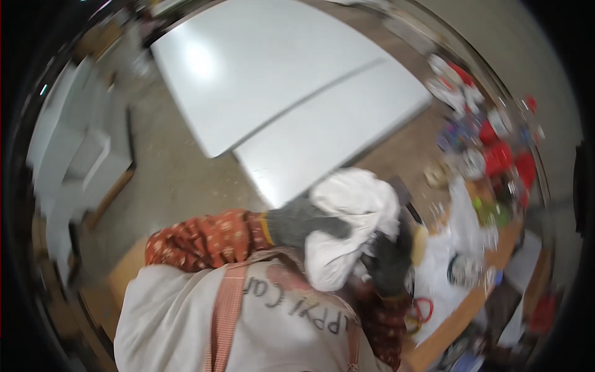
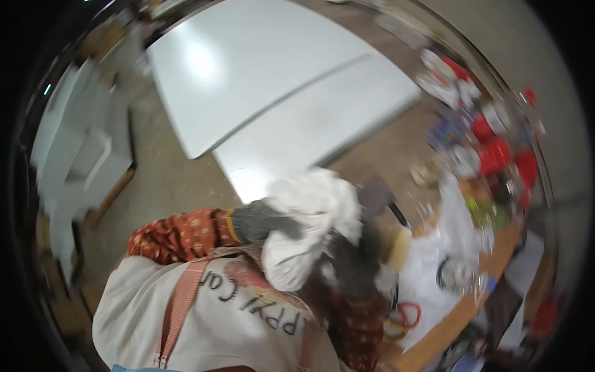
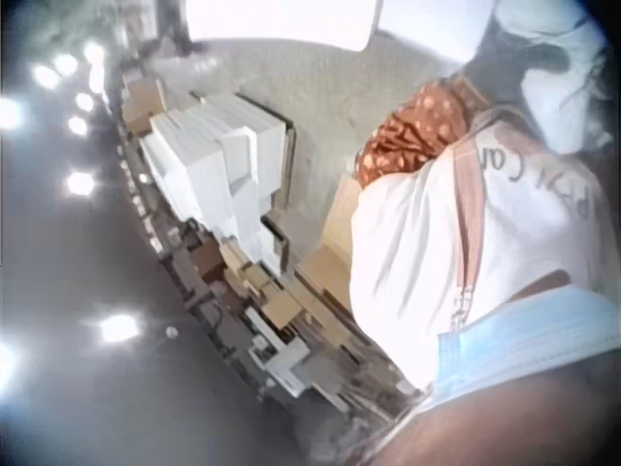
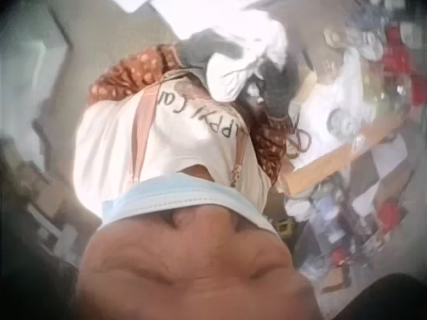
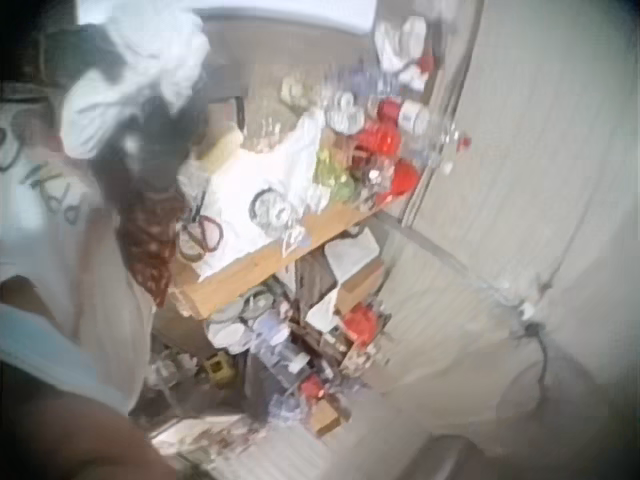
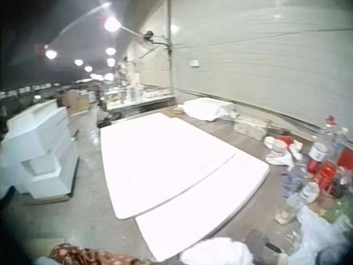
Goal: The person wipes a white board with a cloth and a sponge.
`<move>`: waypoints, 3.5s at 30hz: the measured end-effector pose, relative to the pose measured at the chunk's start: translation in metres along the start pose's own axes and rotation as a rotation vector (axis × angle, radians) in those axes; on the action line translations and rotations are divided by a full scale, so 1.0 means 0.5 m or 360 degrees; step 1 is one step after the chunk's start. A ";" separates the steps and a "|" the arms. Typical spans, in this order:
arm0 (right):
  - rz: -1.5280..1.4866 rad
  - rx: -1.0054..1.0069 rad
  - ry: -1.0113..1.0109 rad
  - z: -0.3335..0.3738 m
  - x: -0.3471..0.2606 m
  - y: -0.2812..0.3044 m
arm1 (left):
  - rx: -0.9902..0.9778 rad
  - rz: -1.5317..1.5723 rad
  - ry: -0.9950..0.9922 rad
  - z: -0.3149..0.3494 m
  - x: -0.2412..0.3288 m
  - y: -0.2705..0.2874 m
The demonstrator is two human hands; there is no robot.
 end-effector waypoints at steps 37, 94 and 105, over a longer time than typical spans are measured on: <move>0.0861 -0.0787 0.0653 -0.252 -0.175 -0.236 | 0.1578 -0.0758 -0.0480 0.264 0.104 0.254; 0.0743 -0.0061 0.0589 -0.512 -0.025 -0.518 | 0.0234 -0.2880 -0.0761 0.251 0.115 0.426; 0.1183 -0.0315 0.0316 -0.505 0.038 -0.652 | 0.0394 -0.2974 -0.0541 0.283 0.106 0.416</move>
Point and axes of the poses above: each hand's wrist, its own z-axis away from the middle knuckle, its own y-axis out of the back of the hand, x = y × z, the point moved 8 cm from there along -z, towards the middle knuckle, and after that the axes turned 8 degrees about -y, right-handed, at the moved point
